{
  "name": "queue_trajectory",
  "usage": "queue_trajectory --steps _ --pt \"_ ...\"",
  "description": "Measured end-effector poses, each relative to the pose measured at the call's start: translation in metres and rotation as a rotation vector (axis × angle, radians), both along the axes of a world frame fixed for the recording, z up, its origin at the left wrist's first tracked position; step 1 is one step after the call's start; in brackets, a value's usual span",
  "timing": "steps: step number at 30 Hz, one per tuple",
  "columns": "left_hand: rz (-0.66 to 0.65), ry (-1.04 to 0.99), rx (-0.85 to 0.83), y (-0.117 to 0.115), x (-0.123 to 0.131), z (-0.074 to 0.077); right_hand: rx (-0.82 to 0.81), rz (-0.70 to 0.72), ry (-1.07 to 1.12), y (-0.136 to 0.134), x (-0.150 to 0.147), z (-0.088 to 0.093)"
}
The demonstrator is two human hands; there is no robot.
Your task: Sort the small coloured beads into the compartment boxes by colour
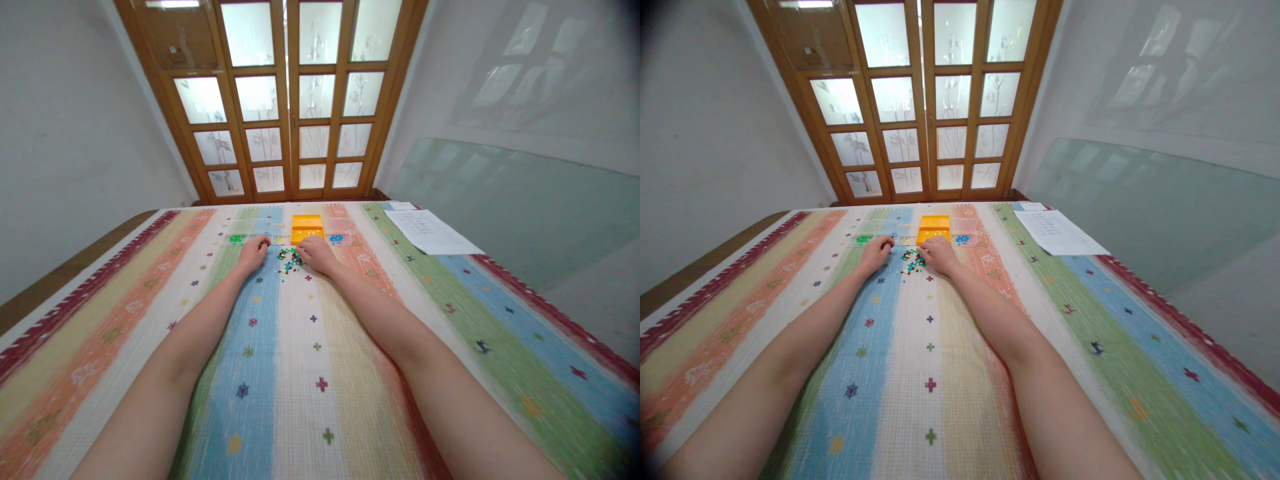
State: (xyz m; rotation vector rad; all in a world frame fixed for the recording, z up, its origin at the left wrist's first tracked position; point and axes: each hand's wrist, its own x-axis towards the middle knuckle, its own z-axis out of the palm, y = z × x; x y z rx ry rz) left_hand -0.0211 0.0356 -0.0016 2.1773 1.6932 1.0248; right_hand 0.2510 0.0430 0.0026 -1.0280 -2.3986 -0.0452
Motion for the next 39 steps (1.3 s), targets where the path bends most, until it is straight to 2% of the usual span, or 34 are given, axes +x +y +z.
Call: queue_trajectory --steps 5,7,13,21,27,33,39 --pt "0.11 -0.157 0.002 0.01 -0.009 -0.007 -0.041 0.24 -0.036 -0.01 -0.015 -0.002" --pt "0.161 -0.255 0.0 0.015 -0.012 -0.01 -0.045 0.289 -0.044 -0.011 -0.019 -0.005" --pt "0.225 -0.477 -0.068 0.024 -0.023 -0.017 -0.027 0.238 -0.029 -0.005 -0.019 -0.017" --pt "0.229 -0.524 -0.098 0.025 -0.024 -0.018 -0.036 0.18 -0.056 -0.003 -0.02 -0.02" --pt "0.208 -0.612 -0.104 0.026 -0.023 -0.021 -0.016 0.184 -0.001 -0.003 -0.017 -0.018" --pt "0.18 -0.643 -0.107 0.025 -0.023 -0.022 0.005 0.202 0.057 0.003 -0.015 -0.024" --pt "0.196 -0.603 -0.128 0.026 -0.022 -0.021 0.006 0.213 -0.009 0.003 -0.017 -0.025"
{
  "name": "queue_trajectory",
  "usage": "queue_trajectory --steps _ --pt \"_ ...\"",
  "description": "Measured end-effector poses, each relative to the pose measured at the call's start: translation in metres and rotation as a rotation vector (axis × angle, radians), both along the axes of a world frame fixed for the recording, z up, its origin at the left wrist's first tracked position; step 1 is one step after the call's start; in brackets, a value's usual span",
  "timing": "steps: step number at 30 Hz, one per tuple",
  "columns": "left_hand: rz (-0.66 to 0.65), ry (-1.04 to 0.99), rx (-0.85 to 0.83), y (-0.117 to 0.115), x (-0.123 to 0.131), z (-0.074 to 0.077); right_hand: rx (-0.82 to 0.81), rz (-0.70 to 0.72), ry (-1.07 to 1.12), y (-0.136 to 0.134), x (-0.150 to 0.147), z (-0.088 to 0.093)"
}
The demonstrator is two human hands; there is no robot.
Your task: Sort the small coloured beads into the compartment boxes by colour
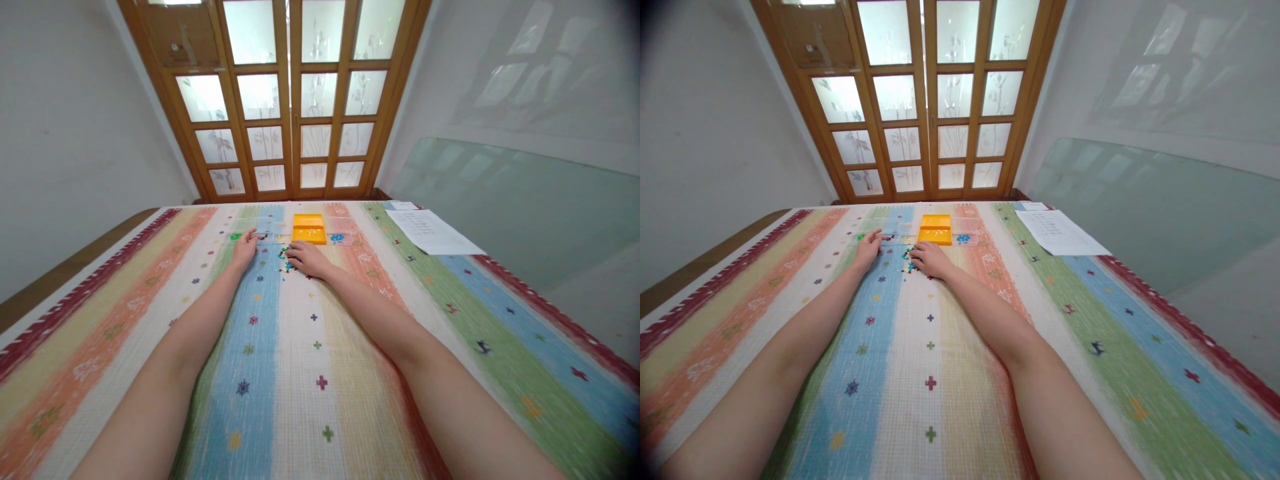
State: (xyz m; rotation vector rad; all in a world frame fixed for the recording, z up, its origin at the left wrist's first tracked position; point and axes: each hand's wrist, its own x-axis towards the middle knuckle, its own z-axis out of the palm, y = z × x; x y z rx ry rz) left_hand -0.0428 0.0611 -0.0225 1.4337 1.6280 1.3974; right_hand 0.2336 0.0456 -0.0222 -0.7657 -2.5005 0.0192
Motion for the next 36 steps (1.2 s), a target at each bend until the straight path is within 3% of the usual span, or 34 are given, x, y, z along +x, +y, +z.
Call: queue_trajectory --steps 9,15,25,36 --pt "-0.008 0.085 0.032 0.001 0.0 -0.003 -0.023 -0.083 0.056 0.001 0.0 0.001" --pt "-0.016 0.113 0.019 0.002 0.0 -0.004 -0.023 -0.054 0.077 -0.001 0.0 0.003" --pt "-0.01 0.168 0.031 -0.009 0.008 0.009 -0.029 -0.056 -0.013 -0.004 0.0 0.009" --pt "-0.135 0.354 0.019 -0.009 0.012 -0.001 -0.024 -0.084 0.024 -0.008 0.001 0.014"
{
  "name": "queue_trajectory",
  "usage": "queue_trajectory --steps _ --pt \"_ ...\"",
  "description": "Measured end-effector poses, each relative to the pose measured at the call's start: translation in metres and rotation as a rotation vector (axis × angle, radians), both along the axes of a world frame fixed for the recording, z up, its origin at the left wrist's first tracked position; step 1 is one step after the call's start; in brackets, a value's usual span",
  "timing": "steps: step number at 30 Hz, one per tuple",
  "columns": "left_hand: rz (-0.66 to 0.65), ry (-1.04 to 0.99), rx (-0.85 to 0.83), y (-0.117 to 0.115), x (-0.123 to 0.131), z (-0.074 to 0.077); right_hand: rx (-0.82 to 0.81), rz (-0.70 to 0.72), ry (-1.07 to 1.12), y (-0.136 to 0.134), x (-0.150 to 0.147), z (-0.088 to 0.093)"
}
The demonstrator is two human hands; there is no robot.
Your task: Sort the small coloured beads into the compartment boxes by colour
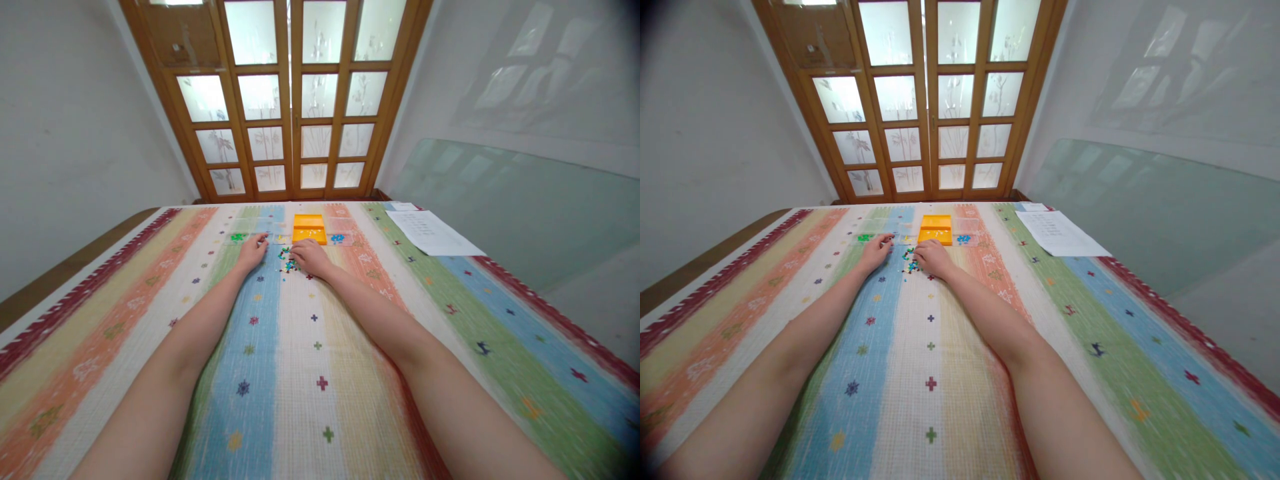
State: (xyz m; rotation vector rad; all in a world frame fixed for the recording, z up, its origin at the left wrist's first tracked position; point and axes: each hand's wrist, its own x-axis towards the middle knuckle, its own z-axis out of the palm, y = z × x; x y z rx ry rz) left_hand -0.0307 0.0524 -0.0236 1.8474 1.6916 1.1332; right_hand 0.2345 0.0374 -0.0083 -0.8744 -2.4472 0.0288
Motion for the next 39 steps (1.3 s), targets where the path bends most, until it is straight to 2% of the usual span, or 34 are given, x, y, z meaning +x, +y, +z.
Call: queue_trajectory --steps 4,11,18,23,29,31,36,39 --pt "-0.055 0.12 0.049 -0.005 0.002 0.004 -0.025 0.035 -0.018 0.001 0.002 0.001" --pt "-0.088 0.187 0.076 -0.011 0.005 0.009 -0.038 0.028 -0.01 0.003 0.001 -0.002" --pt "-0.249 0.315 0.091 -0.016 0.012 0.011 -0.04 0.039 -0.016 0.005 0.002 -0.002" --pt "-0.317 0.394 0.112 -0.021 0.018 0.018 0.014 -0.045 0.032 0.009 0.007 0.001" --pt "-0.463 0.528 0.189 -0.029 0.029 0.027 0.029 -0.205 0.129 0.019 0.022 0.002" --pt "-0.486 0.532 0.205 -0.031 0.032 0.029 0.002 -0.182 0.14 0.02 0.024 0.001" --pt "-0.524 0.546 0.217 -0.034 0.034 0.029 -0.022 0.002 0.098 0.016 0.016 0.0" --pt "-0.511 0.55 0.231 -0.032 0.032 0.028 -0.03 0.06 0.03 0.013 0.009 -0.001"
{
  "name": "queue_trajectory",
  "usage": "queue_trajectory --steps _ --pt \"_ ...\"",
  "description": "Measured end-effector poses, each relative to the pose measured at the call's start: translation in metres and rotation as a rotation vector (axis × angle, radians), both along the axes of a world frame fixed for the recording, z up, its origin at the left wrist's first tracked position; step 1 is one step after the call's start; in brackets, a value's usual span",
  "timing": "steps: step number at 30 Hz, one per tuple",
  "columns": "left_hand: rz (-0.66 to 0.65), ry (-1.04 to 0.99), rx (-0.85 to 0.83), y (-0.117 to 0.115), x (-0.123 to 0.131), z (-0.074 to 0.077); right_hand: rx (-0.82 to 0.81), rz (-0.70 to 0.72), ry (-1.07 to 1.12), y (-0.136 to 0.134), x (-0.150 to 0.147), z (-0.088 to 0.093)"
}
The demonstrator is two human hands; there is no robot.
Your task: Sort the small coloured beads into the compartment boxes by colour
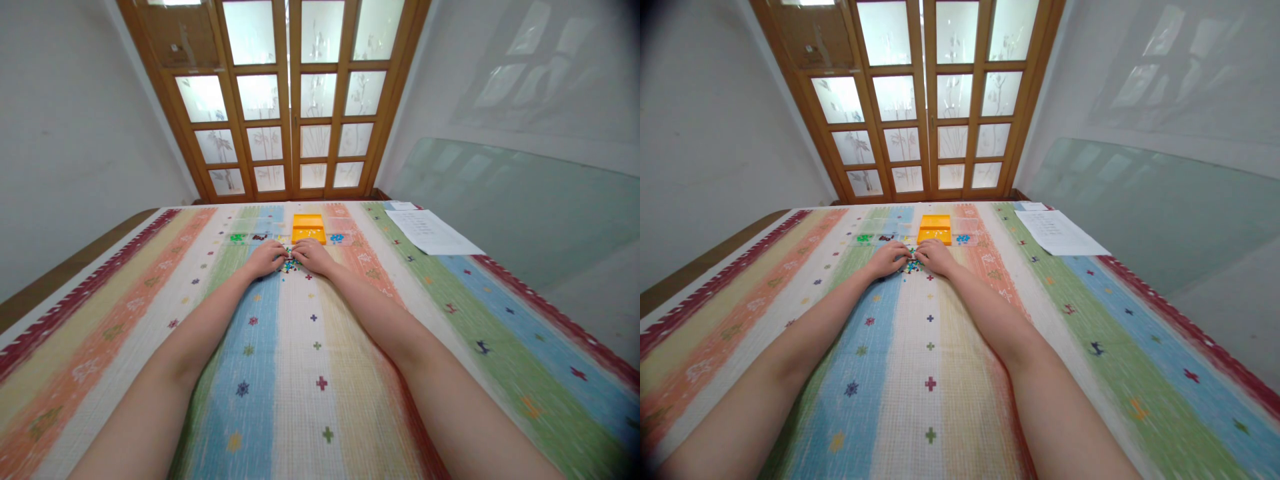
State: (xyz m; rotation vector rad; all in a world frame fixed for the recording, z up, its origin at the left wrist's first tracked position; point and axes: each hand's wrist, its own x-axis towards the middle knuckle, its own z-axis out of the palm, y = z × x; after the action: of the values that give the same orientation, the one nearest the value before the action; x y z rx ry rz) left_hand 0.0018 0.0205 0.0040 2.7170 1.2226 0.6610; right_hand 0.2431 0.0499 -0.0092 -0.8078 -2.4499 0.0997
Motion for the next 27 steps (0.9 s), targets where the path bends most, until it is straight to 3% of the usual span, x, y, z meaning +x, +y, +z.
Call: queue_trajectory --steps 21,27 --pt "0.059 -0.022 0.048 0.014 -0.011 -0.018 0.075 -0.059 -0.09 -0.003 -0.005 -0.002" --pt "0.098 -0.014 0.021 0.011 -0.008 -0.014 0.114 -0.252 0.103 0.002 0.006 0.003"
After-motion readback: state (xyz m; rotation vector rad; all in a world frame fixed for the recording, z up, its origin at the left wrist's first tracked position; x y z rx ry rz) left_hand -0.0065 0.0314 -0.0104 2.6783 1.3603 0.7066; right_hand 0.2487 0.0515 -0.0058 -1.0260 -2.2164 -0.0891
